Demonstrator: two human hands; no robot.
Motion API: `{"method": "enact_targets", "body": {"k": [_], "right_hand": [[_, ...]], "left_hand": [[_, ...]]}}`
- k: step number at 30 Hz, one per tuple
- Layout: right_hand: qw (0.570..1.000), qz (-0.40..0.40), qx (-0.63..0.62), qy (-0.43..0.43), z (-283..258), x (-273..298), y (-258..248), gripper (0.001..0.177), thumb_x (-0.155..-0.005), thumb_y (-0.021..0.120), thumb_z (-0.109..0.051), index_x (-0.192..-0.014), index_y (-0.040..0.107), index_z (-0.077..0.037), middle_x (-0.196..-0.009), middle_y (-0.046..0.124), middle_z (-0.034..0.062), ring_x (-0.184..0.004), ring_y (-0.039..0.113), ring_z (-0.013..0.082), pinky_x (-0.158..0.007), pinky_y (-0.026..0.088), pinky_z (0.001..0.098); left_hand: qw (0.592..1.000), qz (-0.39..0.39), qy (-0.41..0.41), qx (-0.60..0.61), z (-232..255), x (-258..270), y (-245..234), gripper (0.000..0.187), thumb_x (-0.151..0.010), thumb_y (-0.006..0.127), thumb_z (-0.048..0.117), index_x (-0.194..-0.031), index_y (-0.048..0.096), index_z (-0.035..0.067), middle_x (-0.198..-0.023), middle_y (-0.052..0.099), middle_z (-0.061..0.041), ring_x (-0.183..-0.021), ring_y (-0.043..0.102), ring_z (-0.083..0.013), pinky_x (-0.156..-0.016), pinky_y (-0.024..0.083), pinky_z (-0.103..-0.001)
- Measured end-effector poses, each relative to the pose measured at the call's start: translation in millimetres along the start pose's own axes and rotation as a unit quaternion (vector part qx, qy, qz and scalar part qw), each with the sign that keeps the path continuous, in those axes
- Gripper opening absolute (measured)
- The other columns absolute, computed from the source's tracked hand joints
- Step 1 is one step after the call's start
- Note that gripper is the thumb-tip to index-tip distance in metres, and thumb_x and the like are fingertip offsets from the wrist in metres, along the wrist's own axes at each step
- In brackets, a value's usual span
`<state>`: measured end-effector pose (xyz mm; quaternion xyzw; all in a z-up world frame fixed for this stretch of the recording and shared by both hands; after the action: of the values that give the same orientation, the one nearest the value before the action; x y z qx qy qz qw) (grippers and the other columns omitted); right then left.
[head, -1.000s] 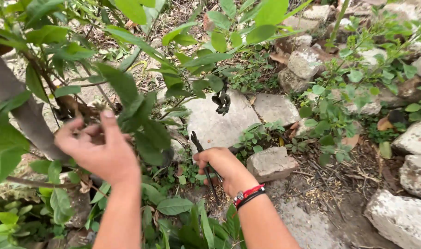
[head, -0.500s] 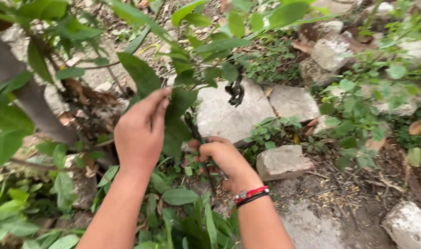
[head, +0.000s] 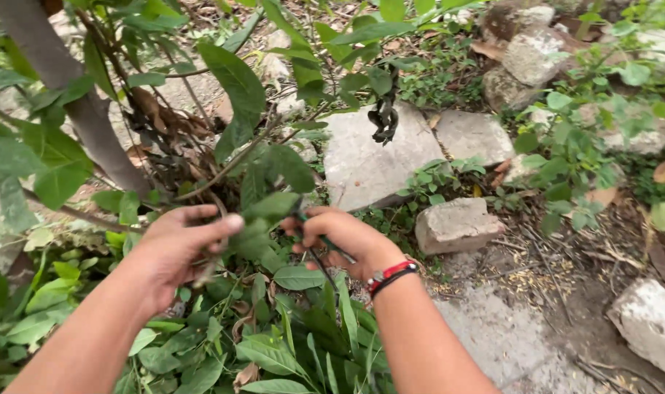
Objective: Pruning a plant using shears.
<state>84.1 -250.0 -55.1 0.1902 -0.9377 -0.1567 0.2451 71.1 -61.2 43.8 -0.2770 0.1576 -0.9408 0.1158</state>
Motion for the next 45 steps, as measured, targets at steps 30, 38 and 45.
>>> {"method": "enact_targets", "body": {"k": [30,38,45], "right_hand": [[0.966,-0.120,0.227,0.024,50.8,-62.1,-2.3,0.041,-0.074,0.063,-0.009,-0.112,0.075,0.000,-0.100,0.071,0.0014,-0.074,0.059,0.0072,-0.059,0.051,0.0264],[0.965,-0.120,0.213,0.093,75.8,-69.7,21.8,0.051,-0.070,0.061,-0.019,-0.119,0.076,-0.016,-0.095,0.065,-0.0061,-0.081,0.054,0.0061,-0.063,0.042,0.0258],[0.973,-0.175,0.084,0.122,80.0,-63.5,43.3,0.049,-0.067,0.056,-0.010,-0.113,0.071,-0.007,-0.095,0.074,0.0035,-0.076,0.063,0.0175,-0.065,0.054,0.0341]], "left_hand": [[0.901,0.068,0.245,-0.351,-137.1,-133.8,-24.7,0.055,-0.099,0.059,0.046,-0.132,0.061,0.001,-0.102,0.071,-0.026,-0.094,0.065,-0.0381,-0.084,0.051,-0.050],[0.966,0.050,0.131,-0.219,-132.8,-139.1,-2.9,0.047,-0.100,0.056,0.042,-0.129,0.062,0.006,-0.075,0.064,-0.012,-0.066,0.062,-0.0252,-0.063,0.049,-0.041],[0.998,-0.010,0.056,0.014,-153.0,-139.4,3.3,0.034,-0.101,0.058,0.042,-0.114,0.064,0.011,-0.067,0.052,0.002,-0.055,0.047,-0.0124,-0.048,0.042,-0.030]]}}
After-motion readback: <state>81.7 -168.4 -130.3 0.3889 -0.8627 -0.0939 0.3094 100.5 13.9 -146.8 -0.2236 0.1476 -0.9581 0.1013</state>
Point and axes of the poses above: each hand's wrist, its own x-axis away from the middle knuckle, its own y-axis out of the palm, z = x × y, the point moved 10 cm from there along -x, towards the middle knuckle
